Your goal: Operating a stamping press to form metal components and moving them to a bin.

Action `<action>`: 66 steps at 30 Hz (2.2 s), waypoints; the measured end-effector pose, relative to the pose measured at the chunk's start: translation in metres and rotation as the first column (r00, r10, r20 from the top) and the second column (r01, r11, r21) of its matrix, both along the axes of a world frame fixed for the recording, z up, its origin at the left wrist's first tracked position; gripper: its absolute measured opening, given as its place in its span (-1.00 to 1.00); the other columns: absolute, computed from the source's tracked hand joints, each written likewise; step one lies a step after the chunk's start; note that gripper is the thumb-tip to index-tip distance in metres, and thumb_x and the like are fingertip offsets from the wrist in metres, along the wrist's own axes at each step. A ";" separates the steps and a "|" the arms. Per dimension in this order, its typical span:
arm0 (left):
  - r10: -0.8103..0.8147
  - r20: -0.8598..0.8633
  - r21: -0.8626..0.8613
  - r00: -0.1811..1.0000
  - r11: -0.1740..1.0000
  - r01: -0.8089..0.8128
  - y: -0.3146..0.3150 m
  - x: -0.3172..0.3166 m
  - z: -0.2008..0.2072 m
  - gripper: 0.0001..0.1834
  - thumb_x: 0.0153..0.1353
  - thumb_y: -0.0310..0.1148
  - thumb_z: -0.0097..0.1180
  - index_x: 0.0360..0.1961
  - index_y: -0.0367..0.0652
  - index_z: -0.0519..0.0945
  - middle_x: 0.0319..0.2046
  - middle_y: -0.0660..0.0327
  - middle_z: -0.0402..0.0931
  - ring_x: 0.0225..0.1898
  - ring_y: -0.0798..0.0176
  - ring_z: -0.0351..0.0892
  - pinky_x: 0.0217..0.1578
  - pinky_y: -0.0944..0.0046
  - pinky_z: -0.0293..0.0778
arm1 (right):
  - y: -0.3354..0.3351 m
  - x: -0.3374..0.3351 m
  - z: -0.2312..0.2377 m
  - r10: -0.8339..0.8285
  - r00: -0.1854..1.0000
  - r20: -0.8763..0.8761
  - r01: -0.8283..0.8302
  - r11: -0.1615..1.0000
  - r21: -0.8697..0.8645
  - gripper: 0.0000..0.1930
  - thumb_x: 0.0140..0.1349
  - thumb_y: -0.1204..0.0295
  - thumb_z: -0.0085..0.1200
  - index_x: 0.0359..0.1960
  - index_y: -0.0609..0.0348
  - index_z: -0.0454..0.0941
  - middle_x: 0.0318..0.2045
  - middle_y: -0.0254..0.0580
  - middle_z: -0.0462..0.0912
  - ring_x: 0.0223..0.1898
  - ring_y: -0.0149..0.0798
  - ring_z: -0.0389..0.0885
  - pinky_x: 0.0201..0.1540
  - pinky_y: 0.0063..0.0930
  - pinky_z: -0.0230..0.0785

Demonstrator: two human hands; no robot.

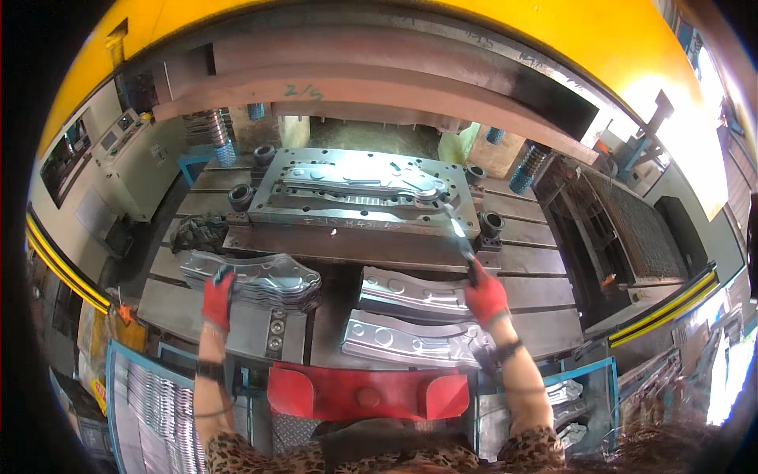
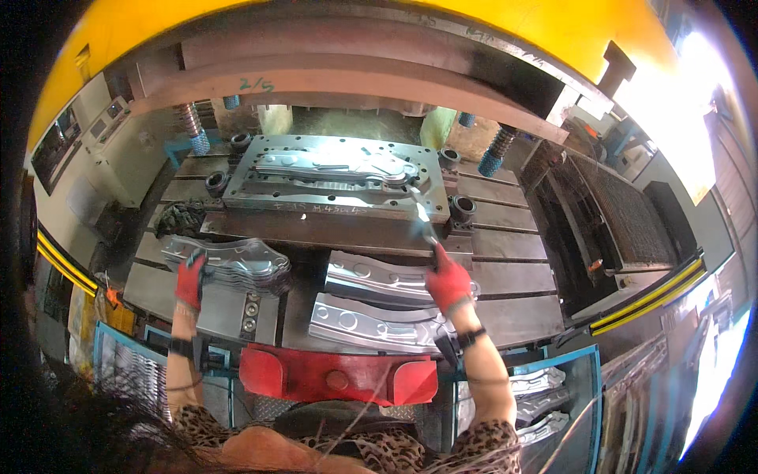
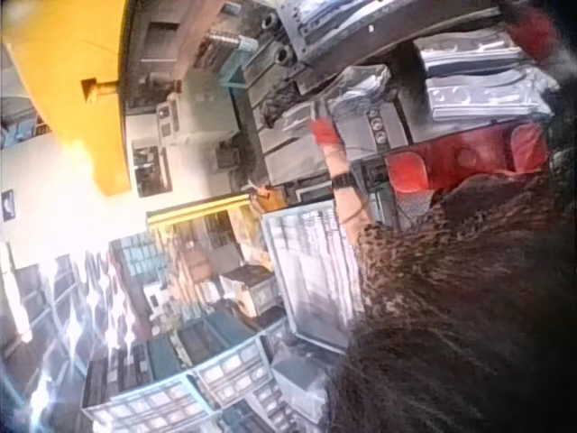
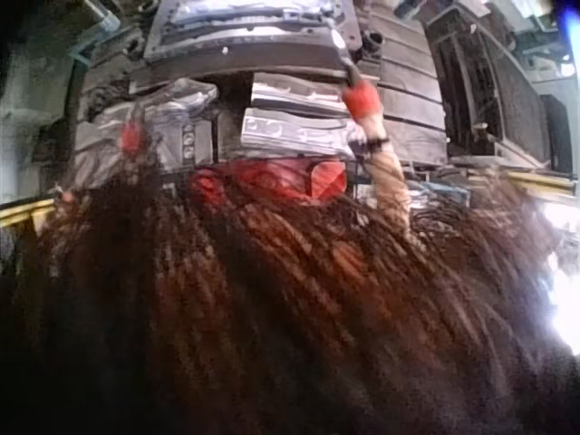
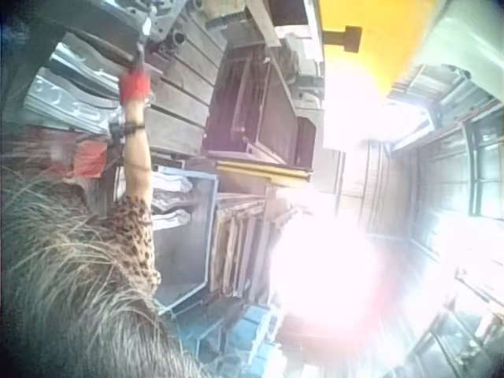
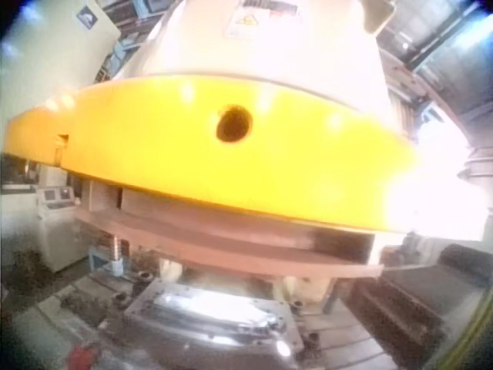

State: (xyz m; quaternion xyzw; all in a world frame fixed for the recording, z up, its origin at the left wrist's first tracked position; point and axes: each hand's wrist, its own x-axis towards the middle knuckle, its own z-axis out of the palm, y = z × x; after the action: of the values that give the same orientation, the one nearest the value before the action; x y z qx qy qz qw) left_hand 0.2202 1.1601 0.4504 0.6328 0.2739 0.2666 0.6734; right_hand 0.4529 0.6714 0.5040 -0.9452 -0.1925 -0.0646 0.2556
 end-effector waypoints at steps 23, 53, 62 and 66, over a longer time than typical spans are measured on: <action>-0.248 -0.813 0.239 0.527 0.683 0.690 -0.096 -0.208 -0.250 -0.44 0.12 -0.08 0.01 0.15 0.03 0.29 0.03 0.06 0.35 0.00 0.04 0.41 -0.15 -0.01 0.43 | -0.156 -0.188 -0.221 -0.108 0.566 -0.817 0.272 0.960 0.061 -0.64 0.03 0.19 0.10 -0.20 0.16 0.52 -0.34 -0.01 0.58 -0.33 -0.09 0.53 -0.32 -0.28 0.39; -0.046 -0.705 0.517 0.708 0.650 0.557 -0.092 -0.193 -0.279 -0.61 0.17 -0.12 -0.03 -0.02 -0.05 0.47 -0.19 0.22 0.54 -0.23 0.24 0.54 -0.31 0.22 0.45 | -0.179 -0.181 -0.339 -0.132 0.724 -0.677 0.153 0.988 -0.029 -0.64 0.10 0.22 0.00 -0.13 0.17 0.50 -0.17 0.06 0.56 -0.13 -0.01 0.54 -0.16 -0.28 0.38; -0.232 -0.583 0.057 0.779 0.944 0.324 -0.093 -0.195 -0.281 -0.60 0.17 -0.10 -0.05 0.00 0.02 0.47 -0.16 0.22 0.54 -0.22 0.23 0.56 -0.31 0.23 0.45 | -0.177 -0.179 -0.334 -0.097 0.684 -0.723 0.202 0.978 0.059 -0.67 0.12 0.23 -0.02 -0.17 0.16 0.51 -0.34 -0.03 0.61 -0.35 -0.15 0.57 -0.34 -0.31 0.40; -0.012 -0.878 0.471 0.479 0.166 0.866 -0.086 -0.193 -0.237 -0.58 0.06 -0.01 0.01 -0.11 0.03 0.52 -0.22 0.12 0.57 -0.22 0.06 0.57 -0.30 0.08 0.48 | -0.182 -0.193 -0.284 -0.007 0.493 -0.870 0.489 0.829 0.271 -0.76 0.04 0.31 0.11 -0.30 0.17 0.54 -0.62 -0.17 0.56 -0.70 -0.23 0.47 -0.66 -0.33 0.28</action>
State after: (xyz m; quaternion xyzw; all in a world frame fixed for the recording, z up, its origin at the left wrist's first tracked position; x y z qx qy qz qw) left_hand 0.0273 1.0744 0.2134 0.9835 0.0820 -0.1419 0.0769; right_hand 0.2597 0.4898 0.2205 -0.7773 0.1216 0.3140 0.5314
